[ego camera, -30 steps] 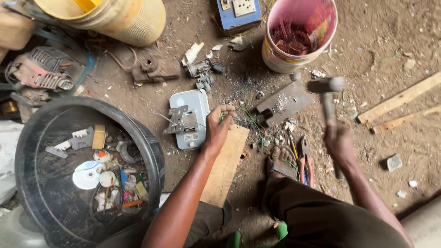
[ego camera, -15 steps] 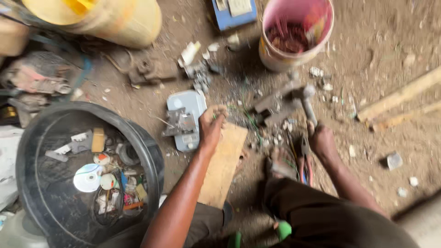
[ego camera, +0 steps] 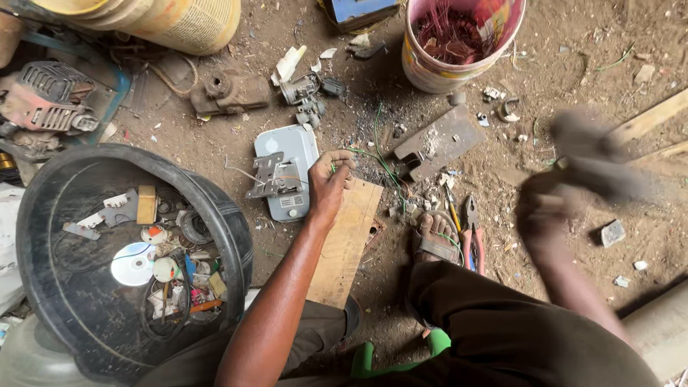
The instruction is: The person sits on a stool in a cluttered workshop and uses a hammer and pliers to dismantle a small electrical component. They strike the component on a wooden board to break it apart and then use pliers to pull out and separate internal wires.
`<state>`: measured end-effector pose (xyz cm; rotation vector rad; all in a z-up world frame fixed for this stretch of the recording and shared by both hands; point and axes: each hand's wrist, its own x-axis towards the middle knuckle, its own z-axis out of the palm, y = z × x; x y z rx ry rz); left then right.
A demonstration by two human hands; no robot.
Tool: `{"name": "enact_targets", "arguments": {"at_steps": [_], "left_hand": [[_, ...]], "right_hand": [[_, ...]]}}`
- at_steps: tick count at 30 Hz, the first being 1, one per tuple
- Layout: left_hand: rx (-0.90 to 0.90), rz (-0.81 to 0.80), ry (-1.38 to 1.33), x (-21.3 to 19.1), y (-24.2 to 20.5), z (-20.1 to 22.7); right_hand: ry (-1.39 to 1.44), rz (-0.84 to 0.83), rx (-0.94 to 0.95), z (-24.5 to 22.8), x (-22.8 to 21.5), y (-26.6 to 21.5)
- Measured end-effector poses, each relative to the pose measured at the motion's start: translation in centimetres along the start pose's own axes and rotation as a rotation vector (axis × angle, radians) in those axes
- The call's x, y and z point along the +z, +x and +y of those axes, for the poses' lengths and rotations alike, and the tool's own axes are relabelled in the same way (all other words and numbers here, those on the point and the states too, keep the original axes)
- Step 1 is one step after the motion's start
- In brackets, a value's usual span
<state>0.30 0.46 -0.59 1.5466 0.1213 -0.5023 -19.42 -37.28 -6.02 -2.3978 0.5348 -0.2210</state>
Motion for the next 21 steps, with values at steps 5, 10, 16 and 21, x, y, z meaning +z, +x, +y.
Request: {"name": "enact_targets", "arguments": {"at_steps": [5, 10, 16, 21], "left_hand": [[-0.009, 0.016, 0.046, 0.2, 0.6, 0.7], [0.059, 0.013, 0.005, 0.0, 0.4, -0.3], [-0.017, -0.019, 0.014, 0.3, 0.3, -0.9], [-0.083, -0.024, 0.051, 0.2, 0.1, -2.7]], "right_hand": [[-0.198, -0.246, 0.276, 0.0, 5.2, -2.5], [-0.094, -0.360, 0.508, -1.9, 1.0, -1.3], [0.179, -0.138, 0.408, -7.6, -6.2, -1.4], [0.206, 0.186, -0.084, -2.9, -4.6, -2.4]]}}
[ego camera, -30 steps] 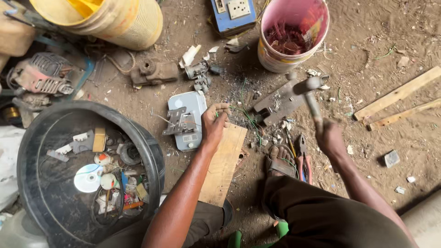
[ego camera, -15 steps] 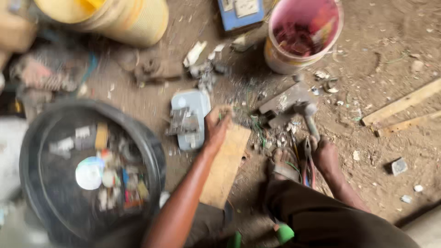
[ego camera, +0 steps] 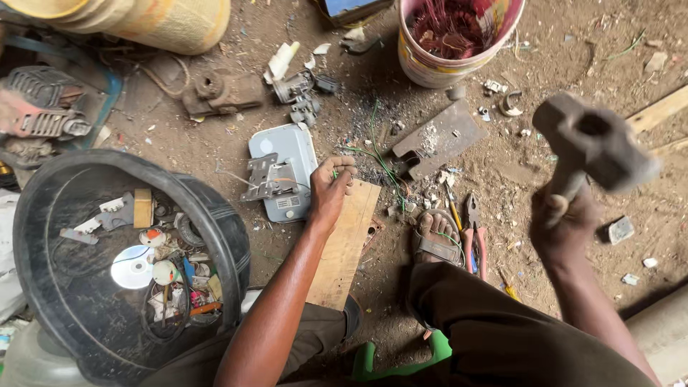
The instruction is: The person sits on a stool in a cluttered workshop and uses a hammer and pliers to dismantle a small electrical component. They strike the component on a wooden board to break it apart and then use pliers to pull out and separate internal wires.
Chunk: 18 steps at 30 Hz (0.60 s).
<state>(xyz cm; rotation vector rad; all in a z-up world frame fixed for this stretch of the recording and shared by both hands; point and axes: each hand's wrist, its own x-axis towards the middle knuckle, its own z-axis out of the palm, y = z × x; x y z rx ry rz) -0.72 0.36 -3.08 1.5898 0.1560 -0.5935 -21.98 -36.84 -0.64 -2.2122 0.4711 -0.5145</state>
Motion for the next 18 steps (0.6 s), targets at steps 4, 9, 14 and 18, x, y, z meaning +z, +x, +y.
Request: {"name": "enact_targets", "arguments": {"at_steps": [4, 9, 14, 18], "left_hand": [[0.019, -0.003, -0.045, 0.2, 0.1, -0.4], [0.053, 0.013, -0.031, 0.1, -0.4, 0.0], [-0.001, 0.025, 0.004, 0.1, -0.2, 0.2], [-0.002, 0.013, -0.038, -0.4, 0.0, 0.1]], "right_hand": [[-0.416, -0.307, 0.140, 6.8, 6.9, -1.3], [-0.540, -0.437, 0.047, 7.7, 8.5, -1.0], [0.034, -0.396, 0.631, 2.0, 3.4, 0.5], [0.025, -0.090, -0.090, 0.7, 2.6, 2.5]]}}
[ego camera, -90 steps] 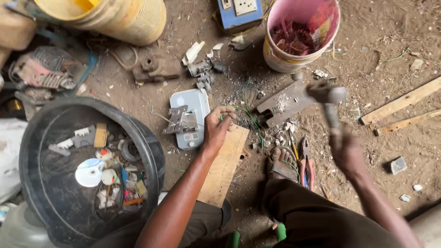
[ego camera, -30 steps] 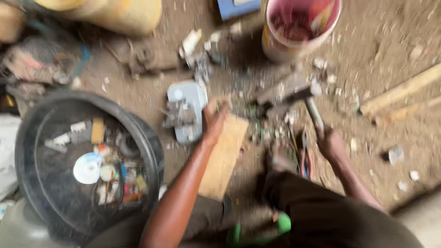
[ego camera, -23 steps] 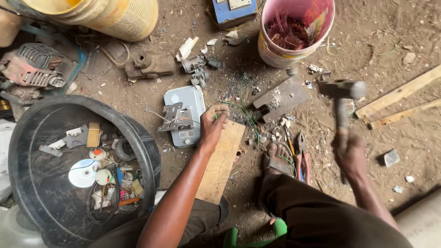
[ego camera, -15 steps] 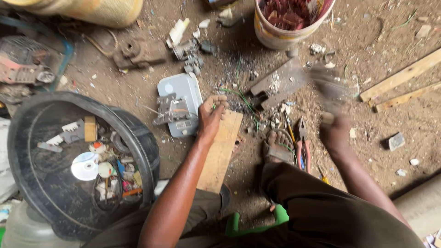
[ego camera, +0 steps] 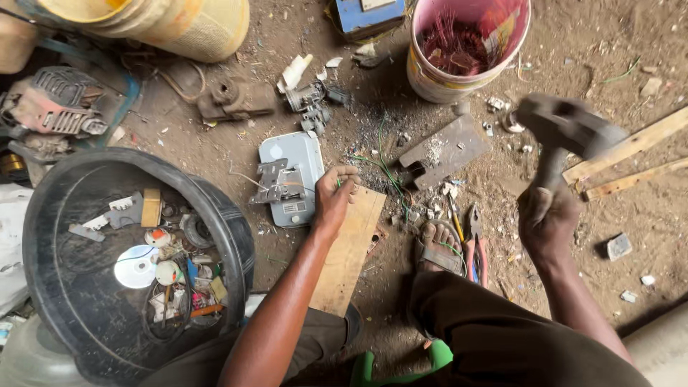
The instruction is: The person sits on a stool in a cluttered workshop and uses a hammer and pliers to dismantle a small electrical component. They strike the component on a wooden board to break it apart and then use pliers to pull out and separate internal wires.
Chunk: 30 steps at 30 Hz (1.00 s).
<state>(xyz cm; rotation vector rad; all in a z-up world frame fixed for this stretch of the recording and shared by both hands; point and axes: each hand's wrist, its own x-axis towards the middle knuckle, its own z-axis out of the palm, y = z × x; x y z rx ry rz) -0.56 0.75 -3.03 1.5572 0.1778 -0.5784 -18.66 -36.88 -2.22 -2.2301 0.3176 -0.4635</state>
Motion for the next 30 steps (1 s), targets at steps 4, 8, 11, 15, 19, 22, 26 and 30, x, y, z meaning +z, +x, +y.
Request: {"name": "enact_targets", "arguments": {"at_steps": [4, 8, 11, 15, 19, 22, 26, 30], "left_hand": [[0.023, -0.002, 0.036, -0.4, 0.0, -0.9], [0.147, -0.003, 0.058, 0.1, 1.1, 0.5], [0.052, 0.029, 0.043, 0.2, -0.4, -0.6], [0.078, -0.013, -0.048, 0.3, -0.1, 0.0], [0.010, 0.042, 0.021, -0.4, -0.7, 1.0], [0.016, -0.008, -0.003, -0.2, -0.6, 1.4], [-0.036, -0.112, -0.115, 0.6, -1.0, 1.2], [-0.037, -0.251, -0.337, 1.4, -1.9, 0.7]], "right_hand": [[-0.320, -0.184, 0.327, 1.9, 4.1, -0.9], [-0.516, -0.242, 0.258, 1.9, 6.0, 0.1], [-0.287, -0.409, 0.640, 1.2, 4.4, -0.9], [-0.127, -0.287, 0.752, 0.0, 1.8, -0.4], [-0.147, -0.149, 0.843, -0.2, -0.9, -4.1], [-0.353, -0.100, 0.810, 2.3, -2.8, -7.7], [-0.580, -0.073, 0.659, 5.9, -4.1, -12.1], [-0.639, -0.029, 0.431, 7.5, -4.1, -15.0]]}}
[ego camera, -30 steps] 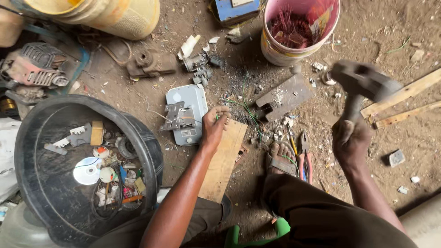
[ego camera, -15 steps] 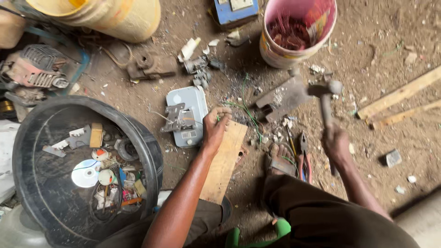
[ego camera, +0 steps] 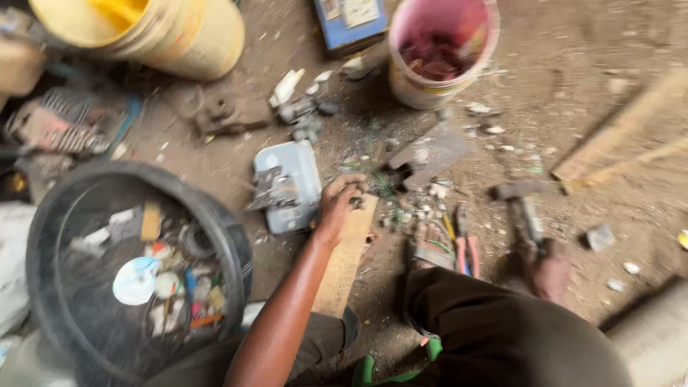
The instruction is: The person sits on a stool in a cluttered workshop and uses a hammer and pliers to dismantle a small electrical component. They strike the component on a wooden board to break it apart and then use pliers to pull out and separate internal wires.
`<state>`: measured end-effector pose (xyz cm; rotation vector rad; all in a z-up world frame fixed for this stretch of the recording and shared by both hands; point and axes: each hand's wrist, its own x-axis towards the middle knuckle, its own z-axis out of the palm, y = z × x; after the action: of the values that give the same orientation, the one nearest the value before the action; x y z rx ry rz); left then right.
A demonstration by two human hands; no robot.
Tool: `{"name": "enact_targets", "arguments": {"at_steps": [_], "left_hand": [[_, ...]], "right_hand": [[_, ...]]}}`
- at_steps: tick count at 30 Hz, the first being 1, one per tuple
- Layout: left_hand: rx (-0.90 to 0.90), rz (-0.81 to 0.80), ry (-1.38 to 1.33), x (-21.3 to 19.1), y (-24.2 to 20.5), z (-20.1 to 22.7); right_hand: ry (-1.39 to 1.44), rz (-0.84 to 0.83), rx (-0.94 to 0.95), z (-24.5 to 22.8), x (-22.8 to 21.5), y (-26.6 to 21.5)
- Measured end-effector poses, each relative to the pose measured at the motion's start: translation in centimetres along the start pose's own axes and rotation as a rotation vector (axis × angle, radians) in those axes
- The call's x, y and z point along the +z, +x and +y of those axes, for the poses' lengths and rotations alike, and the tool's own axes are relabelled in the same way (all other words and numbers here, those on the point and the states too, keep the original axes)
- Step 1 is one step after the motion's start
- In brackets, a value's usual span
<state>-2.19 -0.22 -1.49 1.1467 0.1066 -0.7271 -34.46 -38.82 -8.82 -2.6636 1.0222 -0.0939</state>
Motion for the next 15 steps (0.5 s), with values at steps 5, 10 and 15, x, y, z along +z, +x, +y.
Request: {"name": "enact_targets", "arguments": {"at_steps": [5, 10, 15], "left_hand": [[-0.023, -0.104, 0.249, 1.3, -1.4, 0.8], [-0.074, -0.067, -0.026, 2.8, -2.3, 3.8], [-0.096, -0.069, 0.030, 4.9, -3.7, 4.9]], "right_hand": [[0.156, -0.360, 0.434, -1.6, 1.0, -1.2], [0.355, 0.002, 0.009, -8.2, -2.1, -4.4], [0.332, -0.315, 0.165, -11.8, -7.4, -7.4]]}}
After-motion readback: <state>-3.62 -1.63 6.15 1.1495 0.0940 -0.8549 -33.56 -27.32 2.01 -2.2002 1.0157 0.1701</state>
